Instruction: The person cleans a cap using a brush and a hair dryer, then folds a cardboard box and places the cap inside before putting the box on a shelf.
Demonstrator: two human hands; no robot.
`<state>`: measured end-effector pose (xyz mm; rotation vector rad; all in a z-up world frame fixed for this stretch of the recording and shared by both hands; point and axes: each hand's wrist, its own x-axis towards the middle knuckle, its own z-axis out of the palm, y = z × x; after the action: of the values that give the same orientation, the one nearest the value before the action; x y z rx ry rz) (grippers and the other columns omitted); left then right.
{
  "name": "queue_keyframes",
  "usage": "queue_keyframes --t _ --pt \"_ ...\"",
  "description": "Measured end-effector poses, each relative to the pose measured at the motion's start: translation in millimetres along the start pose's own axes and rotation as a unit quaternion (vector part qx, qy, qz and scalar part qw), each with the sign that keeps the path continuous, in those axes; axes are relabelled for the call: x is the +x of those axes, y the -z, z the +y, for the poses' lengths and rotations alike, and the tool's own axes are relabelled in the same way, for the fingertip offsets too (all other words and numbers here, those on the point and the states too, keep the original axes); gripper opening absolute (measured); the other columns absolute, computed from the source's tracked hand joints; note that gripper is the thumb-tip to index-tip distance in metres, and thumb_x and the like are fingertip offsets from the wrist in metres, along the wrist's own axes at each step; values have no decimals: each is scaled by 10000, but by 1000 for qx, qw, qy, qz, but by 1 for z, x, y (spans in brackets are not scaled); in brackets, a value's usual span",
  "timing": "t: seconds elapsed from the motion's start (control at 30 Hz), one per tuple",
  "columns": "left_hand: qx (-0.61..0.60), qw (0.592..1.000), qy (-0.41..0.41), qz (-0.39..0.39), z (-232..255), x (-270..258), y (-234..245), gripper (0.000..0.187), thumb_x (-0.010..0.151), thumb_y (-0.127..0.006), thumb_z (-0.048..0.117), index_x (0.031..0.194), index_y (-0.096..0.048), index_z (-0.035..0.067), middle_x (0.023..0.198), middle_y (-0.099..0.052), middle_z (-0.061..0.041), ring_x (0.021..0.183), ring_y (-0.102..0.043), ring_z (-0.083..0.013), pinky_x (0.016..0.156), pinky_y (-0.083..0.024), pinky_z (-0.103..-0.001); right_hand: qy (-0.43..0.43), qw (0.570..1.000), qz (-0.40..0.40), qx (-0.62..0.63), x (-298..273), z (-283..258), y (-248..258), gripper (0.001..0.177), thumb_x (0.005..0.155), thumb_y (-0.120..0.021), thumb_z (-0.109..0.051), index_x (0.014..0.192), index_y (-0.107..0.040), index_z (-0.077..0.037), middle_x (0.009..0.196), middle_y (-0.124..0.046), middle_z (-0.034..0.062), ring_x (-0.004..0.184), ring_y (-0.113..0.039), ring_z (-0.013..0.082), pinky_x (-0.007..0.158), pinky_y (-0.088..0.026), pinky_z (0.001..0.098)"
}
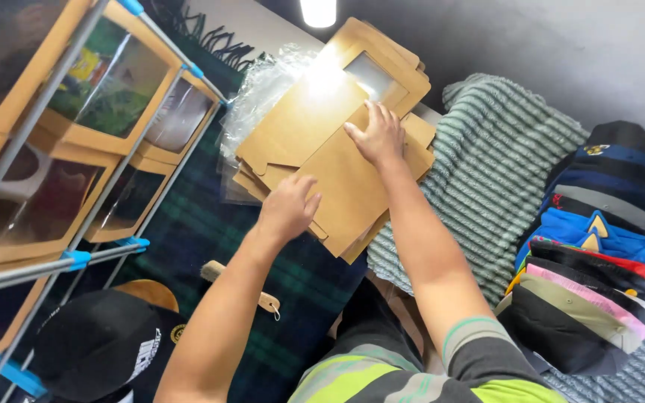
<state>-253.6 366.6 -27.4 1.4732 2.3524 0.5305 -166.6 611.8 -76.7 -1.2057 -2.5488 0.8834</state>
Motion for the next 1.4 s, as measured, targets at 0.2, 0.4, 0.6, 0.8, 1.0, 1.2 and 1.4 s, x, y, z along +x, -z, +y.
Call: queue_keyframes --t 0.2,0.4,0.6,0.8,1.0,1.2,1.4 --pt "72 982 140 -100 -37 116 -21 639 950 -647 469 1514 -455 236 1510 -474 -161 1438 -414 -416 1102 -393 -631 -45 996 -58 -55 24 9 -13 775 838 -734 -583 1491 -486 -248 1406 -569 31 1365 -454 278 1091 -361 539" --pt "48 989 108 -85 25 125 37 962 894 -779 342 1649 -197 217 1665 -199 -256 1538 -165 -481 1221 -188 -641 80 987 -3 142 4 17 -5 573 866 -777 -257 1401 -572 -258 1257 -576 28 1157 -620 337 920 -535 502" --pt "168 978 -99 -68 43 117 64 785 721 -778 226 1463 -539 315 1664 -266 -150 1554 -94 -415 1237 -175 -557 314 934 140 93 -41 -27 32 245 865 -707 -63 1094 -681 -146 1141 -618 35 880 -717 339 710 -606 408" --pt "229 954 -176 -78 39 48 92 237 868 -598 304 1098 -583 246 1152 -620 -21 1405 -408 -262 1163 -225 -562 363 918 82 136 -112 -77 68 233 858 -669 -55 1062 -700 -164 1126 -679 18 812 -723 305 679 -606 378" --pt "193 943 -243 116 69 -52 143 180 810 -698 235 712 -565 163 864 -449 -61 1072 -502 -343 986 -332 -648 392 877 -49 271 -181 -131 146 126 908 -703 -112 1033 -721 -107 923 -686 52 759 -715 324 679 -598 382" --pt "225 949 -128 183 111 -182 212 137 866 -686 83 736 -661 114 919 -529 -86 1148 -573 -336 993 -404 -674 408 897 -49 166 -189 -129 192 337 841 -852 -341 1033 -717 -99 753 -594 48 665 -588 276 683 -535 371" --pt "249 944 -25 213 149 -306 229 155 928 -624 4 809 -659 98 1098 -573 -108 1205 -542 -319 1026 -430 -632 416 854 -312 9 -222 -208 176 395 839 -761 -423 1021 -576 -125 775 -660 34 603 -589 242 576 -465 401"
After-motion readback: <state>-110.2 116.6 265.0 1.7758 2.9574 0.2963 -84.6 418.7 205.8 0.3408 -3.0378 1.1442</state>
